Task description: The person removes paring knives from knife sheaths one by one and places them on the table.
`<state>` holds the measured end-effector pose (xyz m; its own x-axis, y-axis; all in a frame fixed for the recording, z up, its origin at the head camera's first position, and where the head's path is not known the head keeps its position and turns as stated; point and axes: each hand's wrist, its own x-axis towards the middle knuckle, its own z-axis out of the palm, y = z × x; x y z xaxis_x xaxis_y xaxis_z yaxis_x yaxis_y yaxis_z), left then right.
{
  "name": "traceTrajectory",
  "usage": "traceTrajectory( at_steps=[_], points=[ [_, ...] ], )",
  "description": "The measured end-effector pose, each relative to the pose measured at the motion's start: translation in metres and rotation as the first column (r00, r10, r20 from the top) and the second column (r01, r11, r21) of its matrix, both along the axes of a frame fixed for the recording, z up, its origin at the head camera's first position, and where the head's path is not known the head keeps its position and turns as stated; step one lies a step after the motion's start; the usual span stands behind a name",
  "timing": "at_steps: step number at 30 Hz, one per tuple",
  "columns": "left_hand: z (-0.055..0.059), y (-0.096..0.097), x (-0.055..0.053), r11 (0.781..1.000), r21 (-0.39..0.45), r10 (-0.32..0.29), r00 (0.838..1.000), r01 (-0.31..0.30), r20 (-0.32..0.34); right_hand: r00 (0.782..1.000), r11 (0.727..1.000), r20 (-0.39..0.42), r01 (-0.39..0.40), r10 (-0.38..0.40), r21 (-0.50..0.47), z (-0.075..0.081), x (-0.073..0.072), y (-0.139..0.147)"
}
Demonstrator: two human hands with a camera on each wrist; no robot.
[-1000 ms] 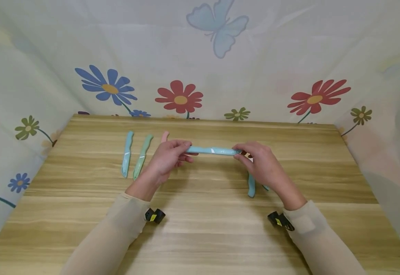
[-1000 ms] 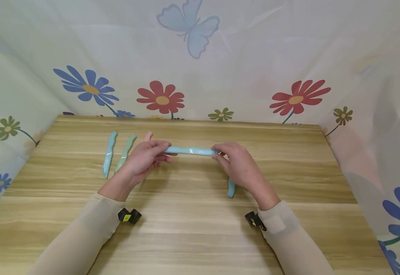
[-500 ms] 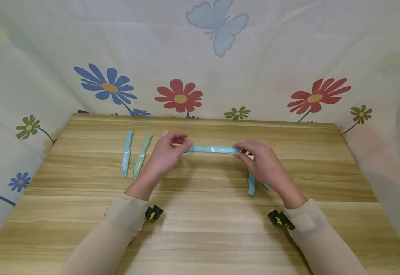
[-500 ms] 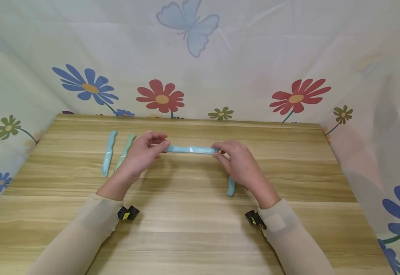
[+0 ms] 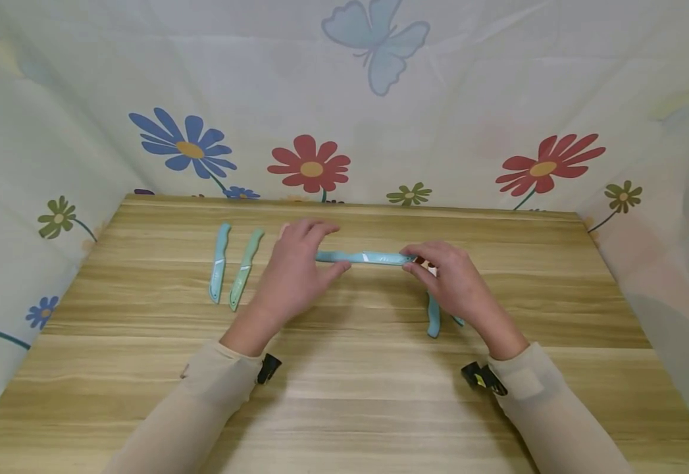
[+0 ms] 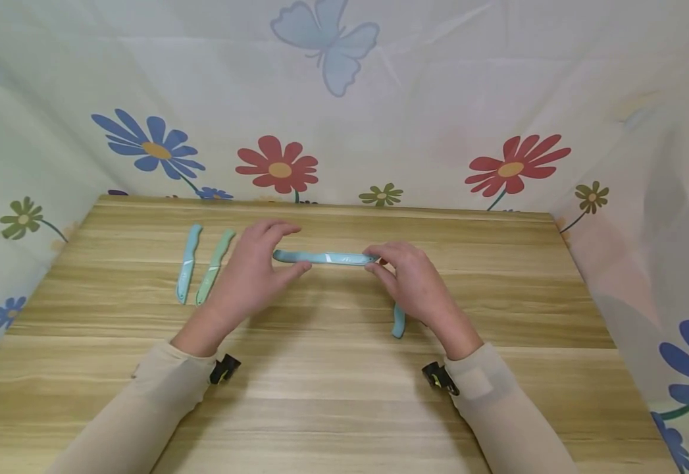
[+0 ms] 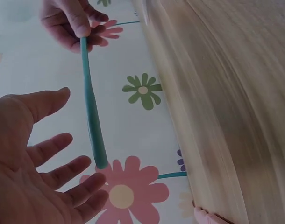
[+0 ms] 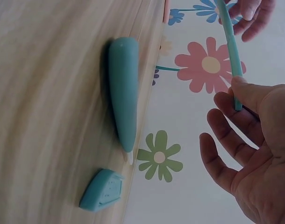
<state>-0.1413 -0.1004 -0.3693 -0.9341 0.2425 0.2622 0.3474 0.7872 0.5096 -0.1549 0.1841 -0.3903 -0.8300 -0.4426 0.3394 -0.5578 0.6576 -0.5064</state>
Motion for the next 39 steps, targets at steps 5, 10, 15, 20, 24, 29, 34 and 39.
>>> traceTrajectory(
  at_steps=[5, 10, 15, 20, 24, 29, 34, 39],
  points=[
    [0.000, 0.004, 0.003, 0.988, -0.151, -0.038, 0.996, 0.026, -0.076, 1.000, 1.000, -0.005, -0.005, 0.005, 0.007, 0.000, 0.000, -0.001],
    [-0.004, 0.007, 0.006, 0.969, -0.247, -0.043, 0.994, 0.017, -0.100, 1.000, 1.000, 0.001, -0.010, 0.010, 0.021, -0.001, 0.001, -0.003],
    [-0.007, 0.009, 0.006, 0.959, -0.282, -0.061, 0.993, 0.029, -0.104, 1.000, 1.000, -0.007, -0.014, 0.014, 0.016, -0.001, 0.002, -0.004],
    [-0.010, 0.011, 0.007, 0.963, -0.265, -0.081, 0.989, 0.046, -0.123, 0.999, 1.000, -0.018, -0.026, 0.026, 0.008, 0.000, 0.003, -0.006],
    [-0.012, 0.011, 0.007, 0.966, -0.255, -0.091, 0.982, 0.047, -0.164, 0.999, 0.999, -0.025, -0.035, 0.035, 0.001, 0.000, 0.004, -0.007],
    [-0.013, 0.012, 0.006, 0.971, -0.236, -0.087, 0.981, 0.044, -0.176, 0.999, 0.999, -0.033, -0.032, 0.032, -0.005, 0.000, 0.003, -0.006],
    [-0.012, 0.012, 0.007, 0.970, -0.239, -0.082, 0.982, 0.040, -0.169, 0.999, 1.000, -0.032, -0.023, 0.023, -0.005, -0.001, 0.003, -0.006],
    [-0.012, 0.012, 0.007, 0.970, -0.240, -0.080, 0.983, 0.039, -0.163, 0.999, 1.000, -0.025, -0.025, 0.025, -0.004, -0.001, 0.003, -0.006]
  ],
)
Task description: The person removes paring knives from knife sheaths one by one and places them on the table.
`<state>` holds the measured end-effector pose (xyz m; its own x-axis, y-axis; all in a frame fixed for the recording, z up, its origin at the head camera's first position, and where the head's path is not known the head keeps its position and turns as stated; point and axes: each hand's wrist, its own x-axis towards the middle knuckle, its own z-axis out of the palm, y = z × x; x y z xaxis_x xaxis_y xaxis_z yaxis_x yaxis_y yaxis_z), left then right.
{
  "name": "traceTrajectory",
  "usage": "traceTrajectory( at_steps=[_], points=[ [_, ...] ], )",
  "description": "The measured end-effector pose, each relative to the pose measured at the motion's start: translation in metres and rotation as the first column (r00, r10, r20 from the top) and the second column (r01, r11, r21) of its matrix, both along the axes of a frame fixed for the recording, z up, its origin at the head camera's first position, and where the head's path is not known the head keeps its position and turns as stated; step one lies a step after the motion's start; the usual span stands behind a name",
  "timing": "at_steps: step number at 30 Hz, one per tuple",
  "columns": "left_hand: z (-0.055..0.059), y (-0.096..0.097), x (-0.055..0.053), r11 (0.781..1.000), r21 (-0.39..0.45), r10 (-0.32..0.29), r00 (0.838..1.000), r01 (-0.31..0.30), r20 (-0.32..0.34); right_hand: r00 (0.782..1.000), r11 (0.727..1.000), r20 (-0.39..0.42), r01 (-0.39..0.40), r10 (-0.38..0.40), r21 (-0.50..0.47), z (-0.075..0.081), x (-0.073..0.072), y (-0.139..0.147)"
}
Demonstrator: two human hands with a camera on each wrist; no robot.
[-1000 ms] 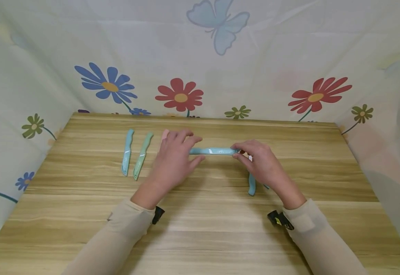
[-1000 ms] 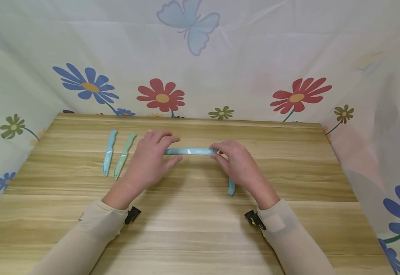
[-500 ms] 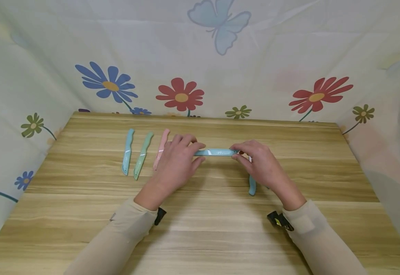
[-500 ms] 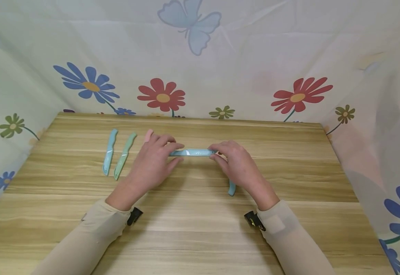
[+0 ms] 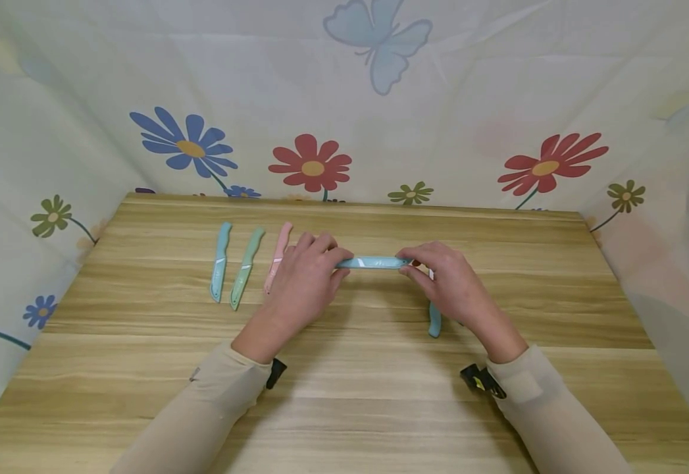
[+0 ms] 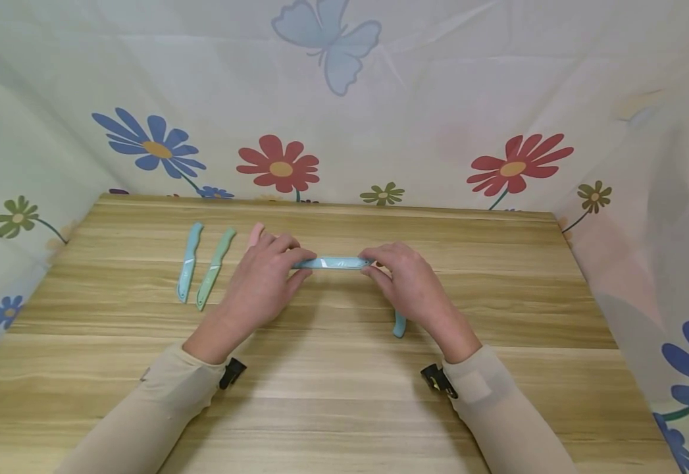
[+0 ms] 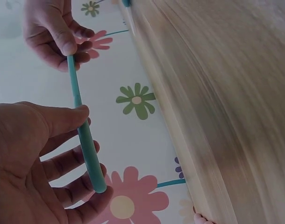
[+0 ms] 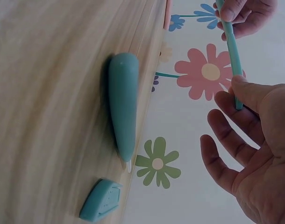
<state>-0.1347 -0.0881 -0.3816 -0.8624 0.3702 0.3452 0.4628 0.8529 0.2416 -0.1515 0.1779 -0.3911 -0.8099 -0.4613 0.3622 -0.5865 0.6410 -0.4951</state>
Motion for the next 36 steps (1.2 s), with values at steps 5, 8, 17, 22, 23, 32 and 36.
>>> traceTrajectory(
  at_steps=[5, 8, 17, 22, 23, 32, 36],
  points=[
    [-0.0007, 0.0005, -0.0003, 1.000, 0.002, 0.001, 1.000, -0.001, 0.000, 1.000, 1.000, 0.016, 0.001, -0.001, 0.004, 0.0002, 0.0002, 0.0002],
    [-0.0006, 0.0008, 0.0000, 1.000, 0.000, 0.002, 1.000, -0.002, 0.001, 1.000, 1.000, 0.030, 0.003, -0.003, 0.011, -0.0003, 0.0005, 0.0003],
    [-0.0006, 0.0019, 0.0019, 1.000, -0.027, 0.012, 1.000, -0.011, 0.025, 0.997, 1.000, 0.071, 0.003, -0.005, 0.031, -0.0021, 0.0015, 0.0003],
    [-0.0009, 0.0026, 0.0026, 0.999, -0.039, 0.016, 0.999, -0.015, 0.032, 0.996, 0.998, 0.084, 0.003, -0.008, 0.059, -0.0005, 0.0025, -0.0006],
    [-0.0013, 0.0026, 0.0027, 0.999, -0.041, 0.017, 0.999, -0.015, 0.033, 0.996, 0.998, 0.084, 0.002, -0.008, 0.067, 0.0000, 0.0026, -0.0008],
    [-0.0021, 0.0052, 0.0062, 0.997, -0.072, 0.016, 0.999, -0.014, 0.030, 0.997, 0.989, 0.077, 0.006, -0.018, 0.148, 0.0055, 0.0060, -0.0043],
    [-0.0020, 0.0078, 0.0085, 0.995, -0.099, 0.007, 1.000, -0.004, 0.029, 1.000, 0.982, 0.026, 0.000, -0.005, 0.191, 0.0073, 0.0088, -0.0071]
  ],
)
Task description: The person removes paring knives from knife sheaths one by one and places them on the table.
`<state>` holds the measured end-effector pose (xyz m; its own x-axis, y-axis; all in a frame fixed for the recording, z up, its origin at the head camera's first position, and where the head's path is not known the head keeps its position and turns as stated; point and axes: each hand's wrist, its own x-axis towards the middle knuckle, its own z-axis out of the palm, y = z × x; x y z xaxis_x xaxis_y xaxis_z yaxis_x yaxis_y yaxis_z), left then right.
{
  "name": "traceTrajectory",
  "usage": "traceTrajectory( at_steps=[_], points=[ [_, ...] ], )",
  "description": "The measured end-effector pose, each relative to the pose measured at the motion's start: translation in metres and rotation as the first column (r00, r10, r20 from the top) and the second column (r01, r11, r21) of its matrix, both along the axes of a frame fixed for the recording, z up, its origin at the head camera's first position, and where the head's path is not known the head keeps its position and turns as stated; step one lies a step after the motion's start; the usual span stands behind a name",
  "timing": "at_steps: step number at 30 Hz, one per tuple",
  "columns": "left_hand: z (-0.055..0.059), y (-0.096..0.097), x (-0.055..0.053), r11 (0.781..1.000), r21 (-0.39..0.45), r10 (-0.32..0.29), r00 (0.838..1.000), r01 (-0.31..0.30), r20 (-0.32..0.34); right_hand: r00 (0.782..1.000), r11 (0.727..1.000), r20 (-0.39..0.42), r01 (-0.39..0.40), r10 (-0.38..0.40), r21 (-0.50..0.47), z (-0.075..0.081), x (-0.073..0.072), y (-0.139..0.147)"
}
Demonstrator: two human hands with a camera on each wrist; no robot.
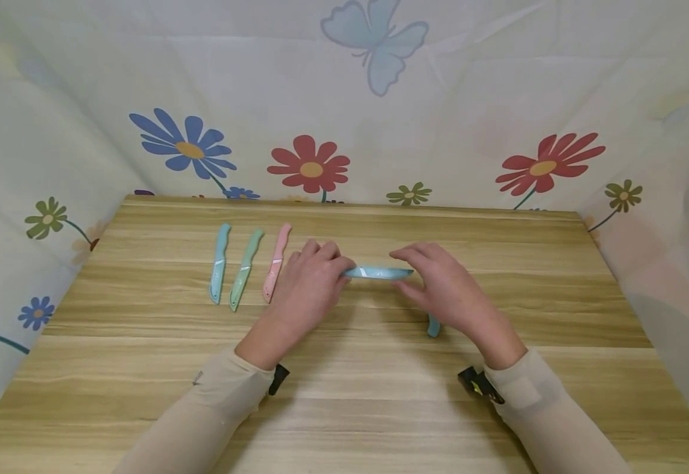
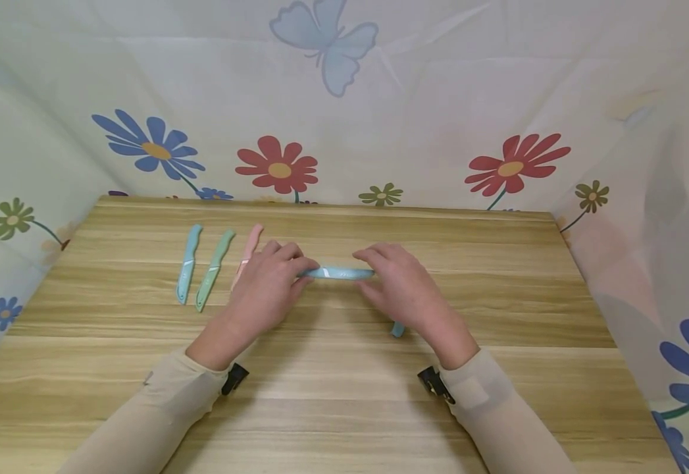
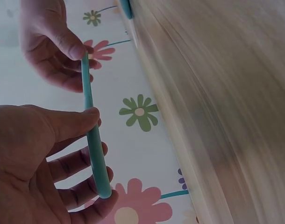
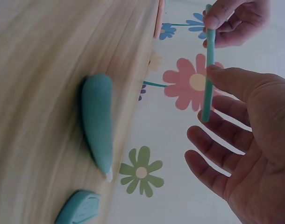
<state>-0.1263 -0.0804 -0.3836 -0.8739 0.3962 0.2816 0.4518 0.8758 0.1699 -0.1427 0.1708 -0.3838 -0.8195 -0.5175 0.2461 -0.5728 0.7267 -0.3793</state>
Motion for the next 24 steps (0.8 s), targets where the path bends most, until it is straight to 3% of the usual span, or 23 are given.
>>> traceTrajectory(
  at_steps=[7, 24],
  points=[
    [-0.002, 0.007, 0.005, 1.000, -0.023, -0.021, 1.000, 0.021, -0.002, 0.997, 0.998, -0.063, -0.036, 0.040, 0.060, 0.002, 0.007, -0.006],
    [0.000, 0.017, 0.015, 0.999, -0.026, -0.036, 0.999, 0.037, 0.020, 0.992, 0.989, -0.104, -0.059, 0.074, 0.134, -0.001, 0.017, -0.017]
  ],
)
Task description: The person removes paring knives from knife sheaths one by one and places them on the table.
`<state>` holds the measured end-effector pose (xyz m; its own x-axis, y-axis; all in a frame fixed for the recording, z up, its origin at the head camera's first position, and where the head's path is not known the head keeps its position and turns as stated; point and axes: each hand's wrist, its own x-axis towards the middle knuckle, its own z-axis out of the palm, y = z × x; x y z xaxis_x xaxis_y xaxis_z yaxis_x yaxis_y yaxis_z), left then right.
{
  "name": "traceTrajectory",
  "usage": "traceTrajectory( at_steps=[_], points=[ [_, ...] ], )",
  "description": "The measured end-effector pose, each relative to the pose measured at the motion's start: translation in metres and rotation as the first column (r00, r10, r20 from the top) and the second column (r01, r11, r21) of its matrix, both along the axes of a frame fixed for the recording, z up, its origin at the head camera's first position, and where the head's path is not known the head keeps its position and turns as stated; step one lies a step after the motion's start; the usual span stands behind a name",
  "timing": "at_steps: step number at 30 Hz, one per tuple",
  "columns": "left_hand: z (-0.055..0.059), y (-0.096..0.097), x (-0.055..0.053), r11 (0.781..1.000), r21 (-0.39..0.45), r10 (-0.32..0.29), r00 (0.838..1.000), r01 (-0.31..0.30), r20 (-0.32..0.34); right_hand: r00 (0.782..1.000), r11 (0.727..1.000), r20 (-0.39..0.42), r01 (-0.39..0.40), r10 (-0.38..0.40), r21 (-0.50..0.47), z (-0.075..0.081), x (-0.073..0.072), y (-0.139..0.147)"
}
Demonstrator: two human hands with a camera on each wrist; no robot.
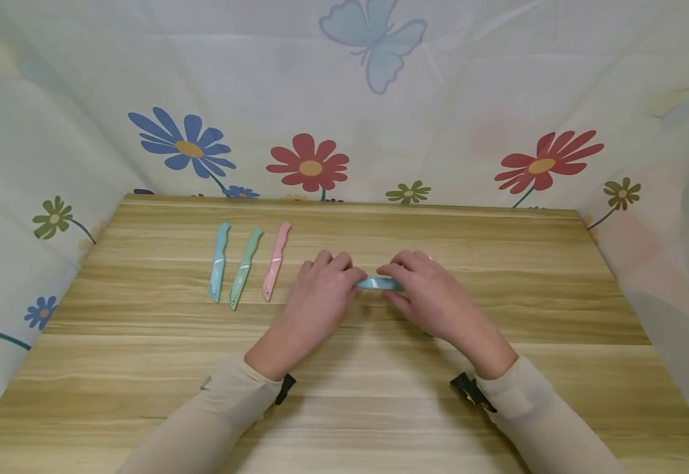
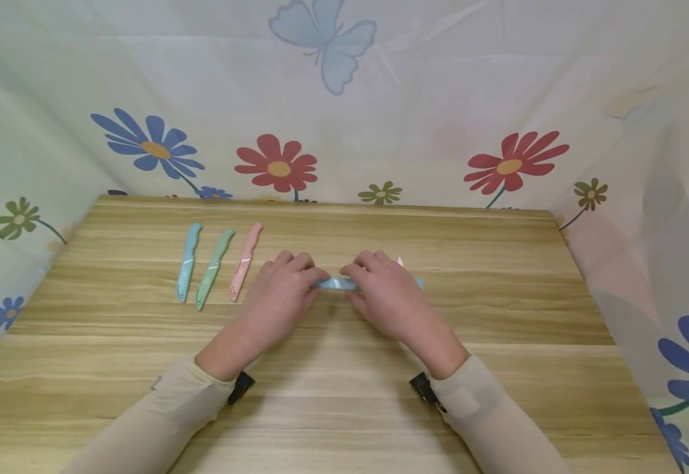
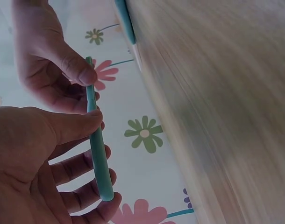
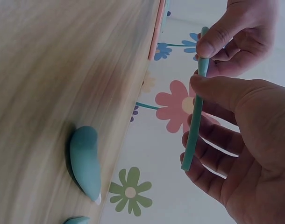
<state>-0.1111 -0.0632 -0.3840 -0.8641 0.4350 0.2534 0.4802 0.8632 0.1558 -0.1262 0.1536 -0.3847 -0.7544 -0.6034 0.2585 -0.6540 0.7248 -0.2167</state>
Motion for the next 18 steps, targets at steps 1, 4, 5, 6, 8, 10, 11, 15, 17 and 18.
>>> traceTrajectory(
  at_steps=[1, 4, 5, 6, 8, 10, 11, 15, 17, 18],
  points=[
    [-0.0001, 0.0001, 0.0001, 1.000, 0.000, 0.000, 1.000, 0.000, 0.000, 1.000, 1.000, -0.002, -0.003, 0.003, 0.002, -0.0005, -0.0002, -0.0001],
    [-0.0008, 0.0003, 0.0002, 1.000, 0.006, -0.001, 1.000, 0.001, 0.010, 1.000, 1.000, -0.009, -0.016, 0.016, 0.004, -0.0024, -0.0009, 0.0000],
    [-0.0011, 0.0004, 0.0003, 1.000, 0.006, 0.000, 1.000, 0.000, 0.009, 1.000, 1.000, -0.012, -0.021, 0.021, 0.003, -0.0029, -0.0012, 0.0000],
    [-0.0015, 0.0004, 0.0003, 1.000, 0.006, 0.000, 1.000, 0.000, 0.010, 1.000, 1.000, -0.014, -0.024, 0.024, 0.002, -0.0033, -0.0013, 0.0000],
    [-0.0026, 0.0004, 0.0004, 1.000, 0.005, 0.000, 1.000, 0.000, 0.010, 0.999, 1.000, -0.015, -0.029, 0.029, -0.001, -0.0041, -0.0015, 0.0001],
    [-0.0038, 0.0004, 0.0005, 1.000, 0.002, -0.002, 1.000, 0.001, 0.010, 0.999, 0.999, -0.016, -0.032, 0.032, -0.004, -0.0049, -0.0015, 0.0001],
    [-0.0041, 0.0003, 0.0006, 1.000, 0.001, -0.003, 1.000, 0.003, 0.009, 0.999, 0.999, -0.016, -0.032, 0.032, -0.005, -0.0052, -0.0014, 0.0002],
    [-0.0051, 0.0001, 0.0007, 1.000, 0.003, -0.006, 1.000, 0.006, 0.012, 0.999, 1.000, -0.018, -0.026, 0.026, -0.003, -0.0065, -0.0012, 0.0001],
    [-0.0052, 0.0000, 0.0006, 1.000, 0.008, -0.006, 1.000, 0.006, 0.015, 1.000, 1.000, -0.019, -0.023, 0.023, -0.002, -0.0065, -0.0012, 0.0001],
    [-0.0054, 0.0000, 0.0005, 1.000, 0.010, -0.005, 1.000, 0.005, 0.018, 1.000, 1.000, -0.020, -0.023, 0.023, -0.001, -0.0066, -0.0012, 0.0001]
  ],
)
